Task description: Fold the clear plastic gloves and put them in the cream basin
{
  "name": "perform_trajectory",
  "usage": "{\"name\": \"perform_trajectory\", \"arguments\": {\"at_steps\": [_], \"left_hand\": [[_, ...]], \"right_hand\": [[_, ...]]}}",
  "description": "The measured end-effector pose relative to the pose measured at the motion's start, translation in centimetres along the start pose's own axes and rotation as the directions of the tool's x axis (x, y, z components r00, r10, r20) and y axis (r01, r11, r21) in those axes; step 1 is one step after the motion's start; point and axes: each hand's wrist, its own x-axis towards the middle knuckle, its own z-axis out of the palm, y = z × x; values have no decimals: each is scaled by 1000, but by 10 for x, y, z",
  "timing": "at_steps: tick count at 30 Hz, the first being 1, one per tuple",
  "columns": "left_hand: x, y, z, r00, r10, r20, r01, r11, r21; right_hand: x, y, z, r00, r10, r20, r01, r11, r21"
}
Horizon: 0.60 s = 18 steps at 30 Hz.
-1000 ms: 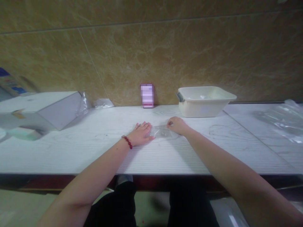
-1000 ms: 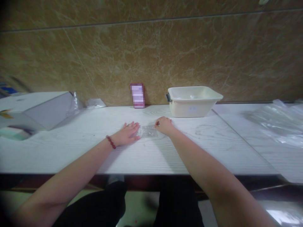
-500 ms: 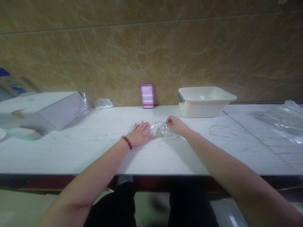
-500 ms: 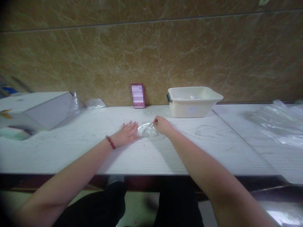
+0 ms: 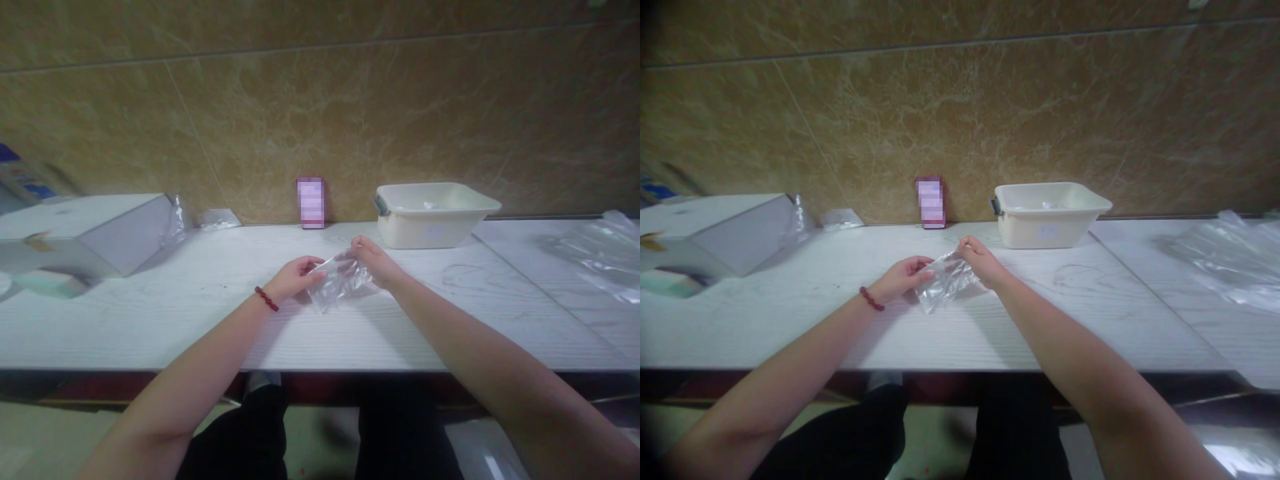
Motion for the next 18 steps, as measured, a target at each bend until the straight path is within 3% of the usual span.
{"name": "perform_trajectory", "arguments": {"at_steps": [4,8,13,18], "left_hand": [[-4,4,1,969,-36,245,89,974,-209],[-6,3,5,936,-44,350,171,925,-340],[-4,4,8,963,-29,267,160,862,-481],[-2,10,6,991,-61,119,123,760,-639]], "right_hand": [[1,0,3,996,84,21,-86,972,219],[3,-1,3,982,188,38,-188,903,387],[2,-7,0,951,275,138,-303,761,574],[2,-1,-1,936,230,267,-340,787,515]]}}
